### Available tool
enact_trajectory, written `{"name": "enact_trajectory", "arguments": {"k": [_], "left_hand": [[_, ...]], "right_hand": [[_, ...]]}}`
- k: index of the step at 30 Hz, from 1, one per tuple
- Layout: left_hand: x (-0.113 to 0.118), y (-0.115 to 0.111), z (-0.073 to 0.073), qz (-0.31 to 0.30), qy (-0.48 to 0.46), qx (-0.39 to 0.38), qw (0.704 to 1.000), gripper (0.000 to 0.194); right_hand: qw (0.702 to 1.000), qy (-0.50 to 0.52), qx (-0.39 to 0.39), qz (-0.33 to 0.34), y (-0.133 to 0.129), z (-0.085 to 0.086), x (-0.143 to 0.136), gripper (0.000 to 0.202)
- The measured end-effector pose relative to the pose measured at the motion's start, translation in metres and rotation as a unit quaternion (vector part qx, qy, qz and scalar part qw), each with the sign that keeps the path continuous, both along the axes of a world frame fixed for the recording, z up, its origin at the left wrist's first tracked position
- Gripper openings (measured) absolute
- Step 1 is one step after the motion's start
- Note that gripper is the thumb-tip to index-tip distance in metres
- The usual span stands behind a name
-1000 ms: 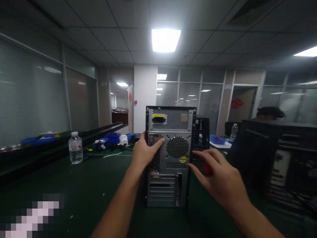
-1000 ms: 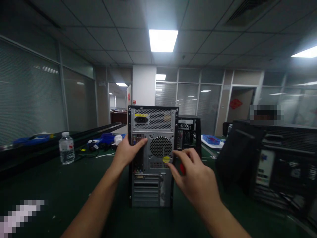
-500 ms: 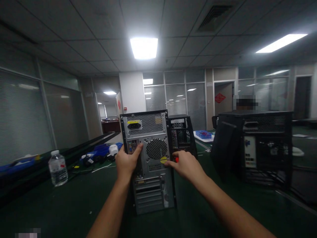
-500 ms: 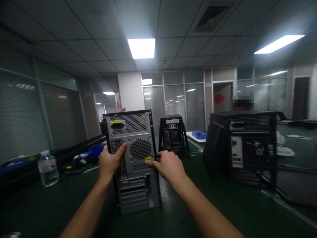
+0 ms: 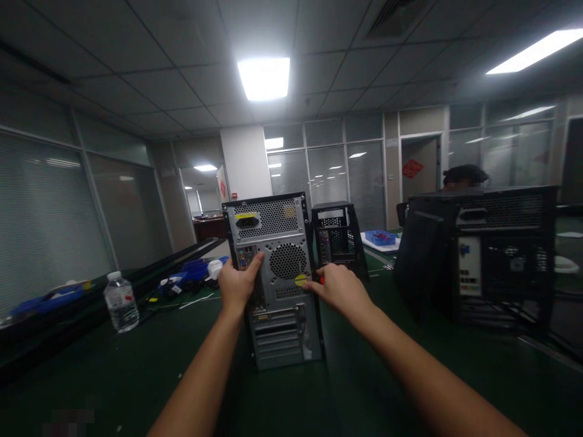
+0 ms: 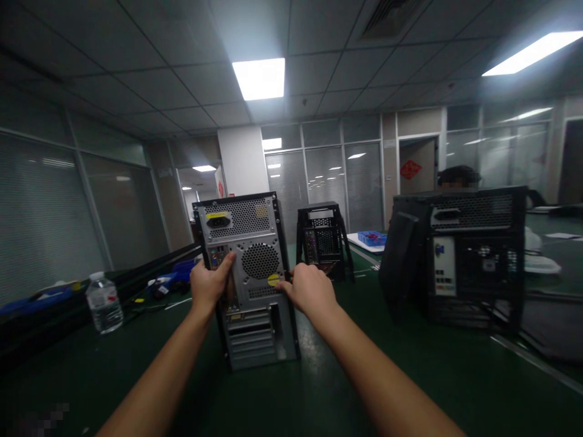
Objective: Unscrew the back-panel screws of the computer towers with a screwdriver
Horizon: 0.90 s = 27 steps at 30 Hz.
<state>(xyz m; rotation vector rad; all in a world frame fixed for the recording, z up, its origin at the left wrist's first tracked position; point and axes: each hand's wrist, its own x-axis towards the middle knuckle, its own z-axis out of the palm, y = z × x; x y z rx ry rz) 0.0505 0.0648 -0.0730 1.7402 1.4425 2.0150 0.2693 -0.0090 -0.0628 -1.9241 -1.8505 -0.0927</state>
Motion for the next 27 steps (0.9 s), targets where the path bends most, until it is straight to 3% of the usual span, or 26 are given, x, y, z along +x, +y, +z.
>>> {"name": "enact_trajectory", "arguments": {"k": [10,27], "left_hand": [[-0.004,0.043,-0.002,-0.016,-0.011,0.001,1.000,0.054],[-0.004,0.138,-0.007,0.000,-0.002,0.029,1.000,0.062]], "right_hand": [[1.000,-0.023,0.008,-0.011,0.029,0.001,-0.011,0.044],[0.999,-0.021,0.042,-0.022,0.118,-0.008,-0.012,0.050]]}}
